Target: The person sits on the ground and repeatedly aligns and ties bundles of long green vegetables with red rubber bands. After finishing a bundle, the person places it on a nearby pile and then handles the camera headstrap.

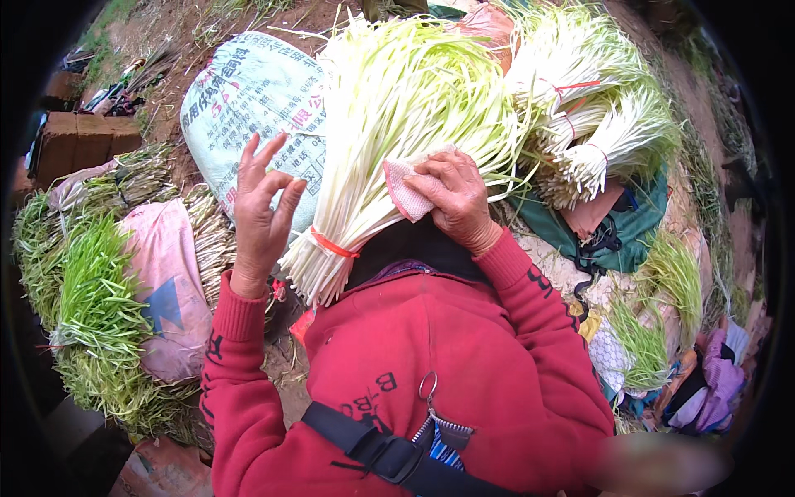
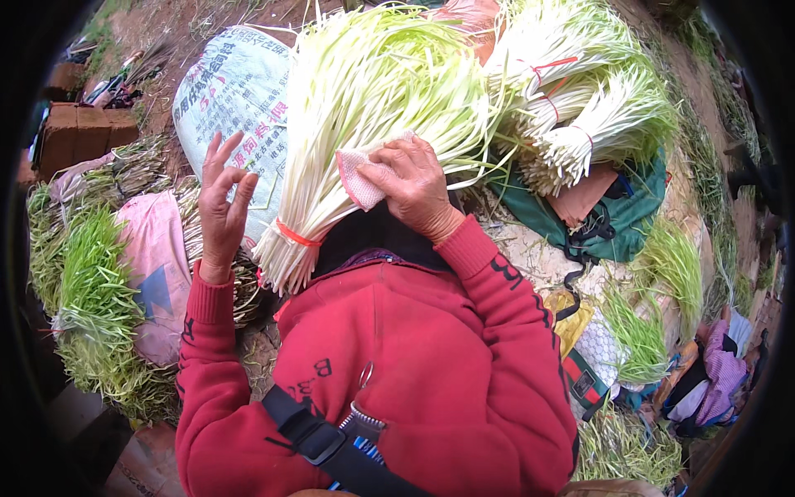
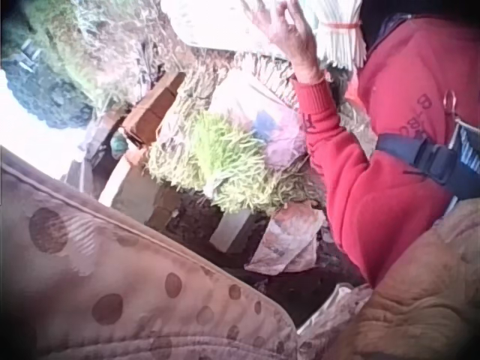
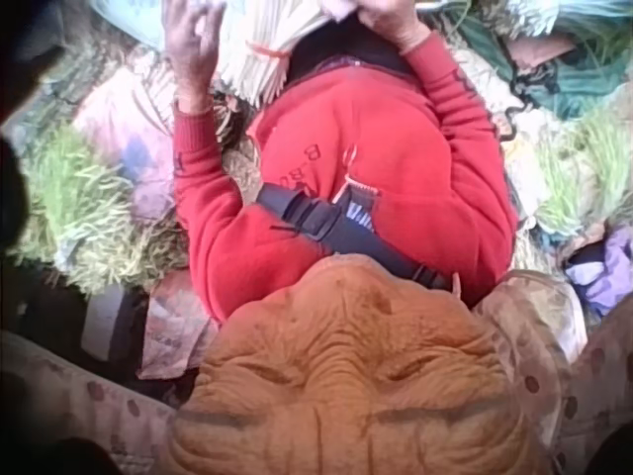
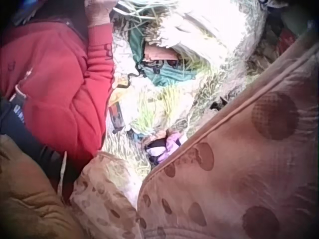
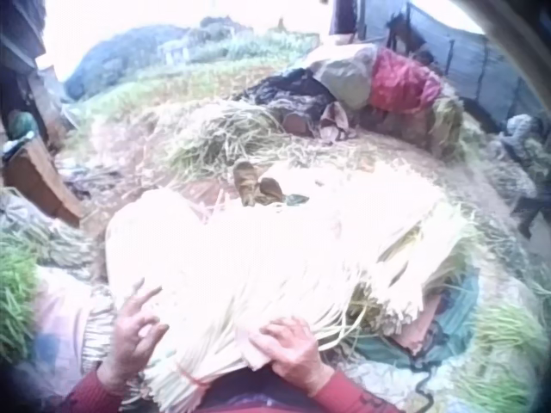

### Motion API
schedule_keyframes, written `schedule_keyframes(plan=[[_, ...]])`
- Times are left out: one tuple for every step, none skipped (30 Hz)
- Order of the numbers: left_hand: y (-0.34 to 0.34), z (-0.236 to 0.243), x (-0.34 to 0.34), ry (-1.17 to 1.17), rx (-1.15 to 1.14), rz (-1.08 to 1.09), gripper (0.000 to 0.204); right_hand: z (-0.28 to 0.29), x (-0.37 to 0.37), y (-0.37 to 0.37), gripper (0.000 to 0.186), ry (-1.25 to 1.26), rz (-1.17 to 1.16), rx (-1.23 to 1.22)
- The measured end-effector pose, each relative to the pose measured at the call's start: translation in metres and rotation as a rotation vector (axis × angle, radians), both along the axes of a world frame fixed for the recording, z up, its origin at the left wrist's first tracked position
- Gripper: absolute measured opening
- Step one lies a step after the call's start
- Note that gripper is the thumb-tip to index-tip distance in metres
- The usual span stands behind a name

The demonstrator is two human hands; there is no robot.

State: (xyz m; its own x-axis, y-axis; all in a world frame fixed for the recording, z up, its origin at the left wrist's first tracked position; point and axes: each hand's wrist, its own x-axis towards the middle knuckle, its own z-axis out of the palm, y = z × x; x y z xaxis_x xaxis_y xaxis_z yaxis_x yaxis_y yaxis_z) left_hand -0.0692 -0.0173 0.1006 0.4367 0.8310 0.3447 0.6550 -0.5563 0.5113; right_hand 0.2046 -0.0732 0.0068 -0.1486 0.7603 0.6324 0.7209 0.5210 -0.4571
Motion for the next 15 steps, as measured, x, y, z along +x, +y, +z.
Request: schedule_keyframes(plan=[[0.003,0.002,0.025,0.037,0.055,-0.079,0.009,0.000,0.000,-0.003,0.029,-0.001,0.009,0.001],[0.005,0.002,0.047,0.079,0.110,-0.150,0.008,0.001,-0.001,-0.005,0.029,0.001,0.024,0.002],[0.013,-0.003,0.063,0.117,0.144,-0.169,0.011,0.002,-0.001,-0.007,0.032,0.000,0.023,0.006],[0.021,-0.009,0.077,0.157,0.177,-0.189,0.015,0.001,-0.001,-0.008,0.030,0.004,0.013,-0.001],[0.030,-0.013,0.089,0.228,0.209,-0.155,0.016,0.001,-0.001,-0.009,0.029,0.011,0.001,-0.004],[0.037,-0.018,0.098,0.293,0.244,-0.148,0.018,0.000,-0.001,-0.009,0.027,0.017,-0.009,-0.007],[0.042,-0.023,0.105,0.369,0.244,-0.143,0.018,-0.001,0.001,-0.009,0.027,0.011,-0.009,-0.011],[0.045,-0.027,0.110,0.445,0.244,-0.135,0.019,-0.001,0.001,-0.009,0.028,0.013,-0.011,-0.005],[0.047,-0.031,0.110,0.442,0.257,-0.126,0.019,0.000,0.001,-0.008,0.030,0.015,-0.011,0.000],[0.047,-0.037,0.111,0.435,0.266,-0.121,0.020,0.000,0.001,-0.009,0.031,0.013,-0.015,0.001],[0.048,-0.040,0.112,0.428,0.274,-0.114,0.021,-0.001,0.001,-0.009,0.031,0.021,-0.017,0.003],[0.049,-0.042,0.112,0.416,0.266,-0.111,0.020,0.000,0.002,-0.008,0.031,0.025,-0.018,0.009],[0.049,-0.044,0.111,0.404,0.253,-0.108,0.019,0.000,0.003,-0.008,0.031,0.027,-0.017,0.011],[0.050,-0.045,0.110,0.391,0.240,-0.103,0.019,-0.001,0.003,-0.008,0.031,0.030,-0.015,0.012],[0.049,-0.044,0.109,0.349,0.238,-0.102,0.017,-0.002,0.003,-0.009,0.030,0.031,-0.015,-0.001]])
